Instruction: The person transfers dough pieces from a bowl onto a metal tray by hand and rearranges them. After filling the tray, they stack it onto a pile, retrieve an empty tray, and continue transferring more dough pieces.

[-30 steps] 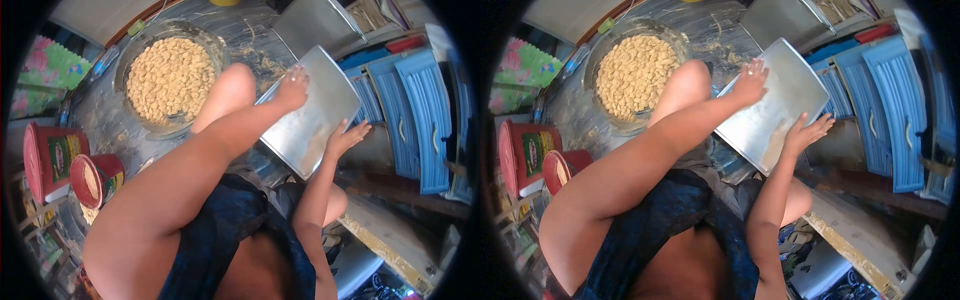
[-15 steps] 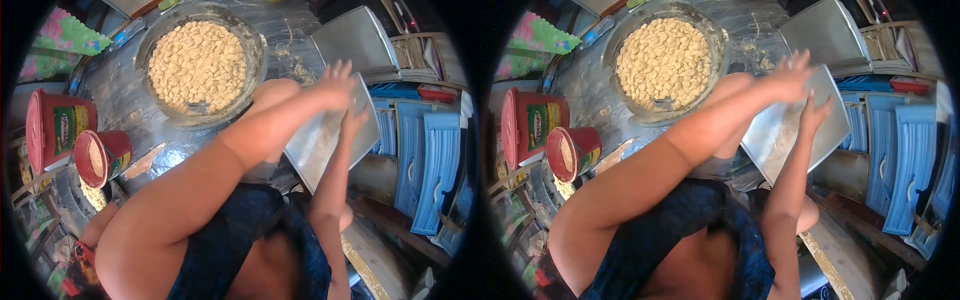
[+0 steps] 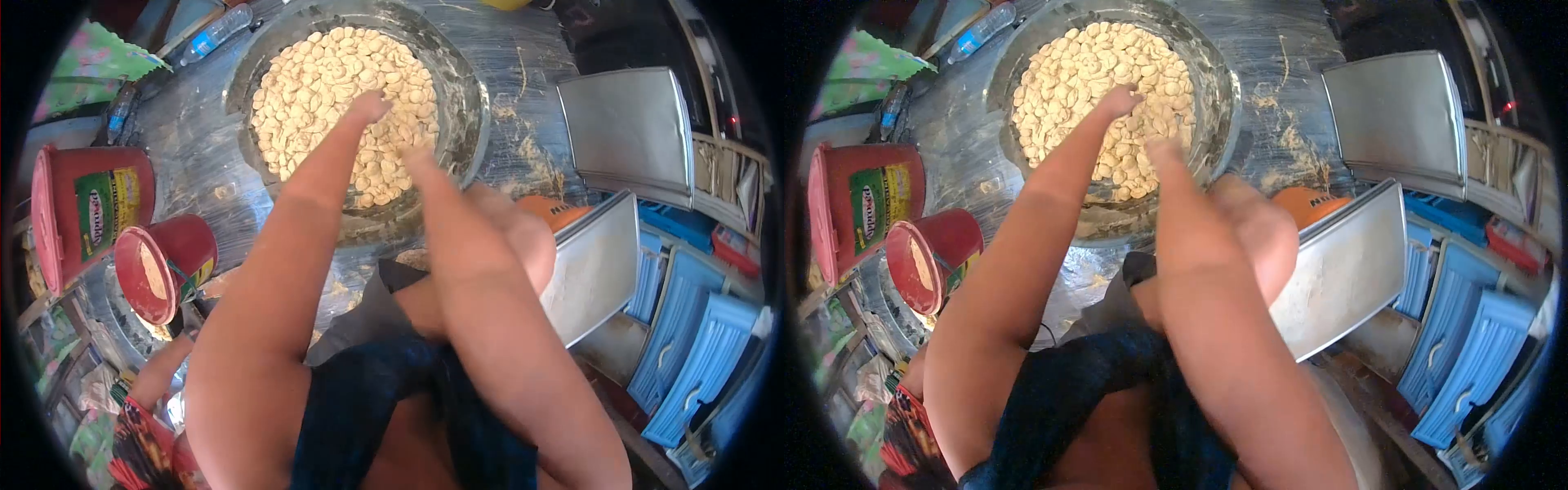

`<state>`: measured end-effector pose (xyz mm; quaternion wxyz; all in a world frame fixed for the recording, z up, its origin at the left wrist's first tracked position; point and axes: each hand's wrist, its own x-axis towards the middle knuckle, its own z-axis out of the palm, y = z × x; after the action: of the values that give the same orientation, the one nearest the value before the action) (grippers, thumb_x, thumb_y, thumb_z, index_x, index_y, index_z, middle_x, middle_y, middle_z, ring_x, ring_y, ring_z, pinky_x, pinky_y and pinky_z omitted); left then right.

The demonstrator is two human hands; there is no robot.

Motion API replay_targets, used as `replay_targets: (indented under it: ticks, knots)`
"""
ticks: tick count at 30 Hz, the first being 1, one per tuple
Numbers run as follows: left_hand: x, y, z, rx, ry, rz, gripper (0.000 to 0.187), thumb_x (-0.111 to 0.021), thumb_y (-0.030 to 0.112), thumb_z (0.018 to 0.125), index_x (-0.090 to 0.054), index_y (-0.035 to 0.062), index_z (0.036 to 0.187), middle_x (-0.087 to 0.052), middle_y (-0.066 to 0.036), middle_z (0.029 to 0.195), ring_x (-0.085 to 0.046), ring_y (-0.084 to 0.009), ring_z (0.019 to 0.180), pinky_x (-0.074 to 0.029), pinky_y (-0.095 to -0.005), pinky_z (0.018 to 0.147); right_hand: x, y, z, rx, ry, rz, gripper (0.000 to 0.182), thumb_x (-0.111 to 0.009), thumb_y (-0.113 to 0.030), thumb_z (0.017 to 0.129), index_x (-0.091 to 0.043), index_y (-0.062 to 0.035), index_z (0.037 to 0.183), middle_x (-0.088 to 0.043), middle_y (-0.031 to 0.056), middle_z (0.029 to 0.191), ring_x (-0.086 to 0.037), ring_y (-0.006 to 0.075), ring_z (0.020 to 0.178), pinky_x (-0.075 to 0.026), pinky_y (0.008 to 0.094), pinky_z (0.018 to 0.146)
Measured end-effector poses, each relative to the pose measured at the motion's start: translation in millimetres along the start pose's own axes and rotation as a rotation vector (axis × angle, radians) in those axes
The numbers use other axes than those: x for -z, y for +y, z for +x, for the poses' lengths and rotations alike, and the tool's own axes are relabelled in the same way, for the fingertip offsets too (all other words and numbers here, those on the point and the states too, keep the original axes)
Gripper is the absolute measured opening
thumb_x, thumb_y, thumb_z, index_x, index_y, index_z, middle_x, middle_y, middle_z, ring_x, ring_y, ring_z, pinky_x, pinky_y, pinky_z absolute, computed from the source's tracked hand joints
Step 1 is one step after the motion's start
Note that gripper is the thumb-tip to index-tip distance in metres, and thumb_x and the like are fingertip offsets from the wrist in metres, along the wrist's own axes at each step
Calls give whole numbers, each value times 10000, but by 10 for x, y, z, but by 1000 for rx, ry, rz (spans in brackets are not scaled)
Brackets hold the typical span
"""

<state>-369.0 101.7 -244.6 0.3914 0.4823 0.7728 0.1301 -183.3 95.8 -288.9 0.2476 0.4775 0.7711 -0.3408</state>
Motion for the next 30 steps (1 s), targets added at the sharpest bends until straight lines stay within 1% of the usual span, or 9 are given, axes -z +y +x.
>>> replay_targets:
  ticks: [4, 7, 11, 14, 16, 18, 20, 23, 30]
  knots:
    - [-518, 365, -45, 54, 16, 182, 693, -604, 508, 760, -394, 230, 1359, -315, -165, 1432, -376, -379, 1254, -353, -520, 963, 639, -464, -842, -318, 33, 291, 713, -511, -457, 802, -377, 0, 1332, -348, 189, 1391, -351, 345, 1274, -335, 392, 1028]
    - [-770, 488, -355, 112, -141, 592, 732, -623, 547, 737, -335, 332, 1375, -188, -109, 1494, -291, -372, 1307, -323, -591, 933, 567, -7, -320, -409, 87, 328, 663, -521, -400, 796, -405, 3, 1310, -370, 187, 1363, -375, 365, 1241, -351, 405, 1014]
    - [-925, 401, -728, 61, -140, 567, 729, -641, 550, 723, -368, 317, 1357, -319, -114, 1418, -320, -329, 1295, -328, -560, 912, 674, -14, -431, -421, 174, 518, 638, -530, -375, 789, -427, 15, 1284, -384, 186, 1347, -427, 372, 1180, -360, 397, 1007]
    - [-754, 317, -904, -3, -144, 563, 641, -624, 503, 757, -409, 305, 1328, -408, -123, 1316, -427, -331, 1200, -395, -513, 871, 594, -67, -348, -363, 39, 332, 636, -547, -378, 779, -442, 15, 1267, -421, 192, 1314, -438, 373, 1154, -354, 375, 1014]
    - [-738, 2, -856, 5, -5, -64, 613, -621, 455, 773, -430, 244, 1316, -433, -135, 1268, -524, -332, 1063, -462, -454, 825, 509, -84, -356, -185, 50, 329, 660, -555, -368, 787, -399, 28, 1292, -434, 210, 1307, -402, 363, 1207, -330, 353, 1030]
    - [-530, -64, -878, 165, 326, -131, 602, -572, 445, 816, -422, 156, 1321, -418, -191, 1275, -559, -319, 1021, -499, -419, 828, 127, 121, -176, -216, 55, 389, 703, -576, -370, 786, -356, 46, 1309, -424, 246, 1312, -392, 366, 1230, -328, 351, 1029]
    - [-605, -286, -783, 262, 345, -210, 654, -514, 539, 821, -386, 186, 1357, -275, -228, 1407, -440, -363, 1203, -380, -505, 981, -10, 152, -127, -245, 201, 165, 720, -678, -297, 708, -401, -9, 1307, -507, 234, 1229, -485, 384, 1131, -407, 401, 948]
    - [-933, -260, -759, 405, 102, 48, 860, -406, 761, 721, -345, 223, 1389, -7, -189, 1503, -84, -363, 1382, 21, -643, 1042, 38, 324, -165, -374, 159, 559, 705, -675, -289, 732, -389, -26, 1320, -470, 227, 1265, -503, 349, 1116, -428, 402, 925]
    - [-1056, 209, -1079, 74, -66, -127, 871, -574, 674, 672, -394, 160, 1351, -226, -202, 1436, -277, -370, 1306, -145, -626, 1030, 311, 215, -222, -481, 74, 1035, 660, -619, -225, 800, -294, -91, 1358, -476, 189, 1227, -518, 305, 1043, -456, 438, 794]
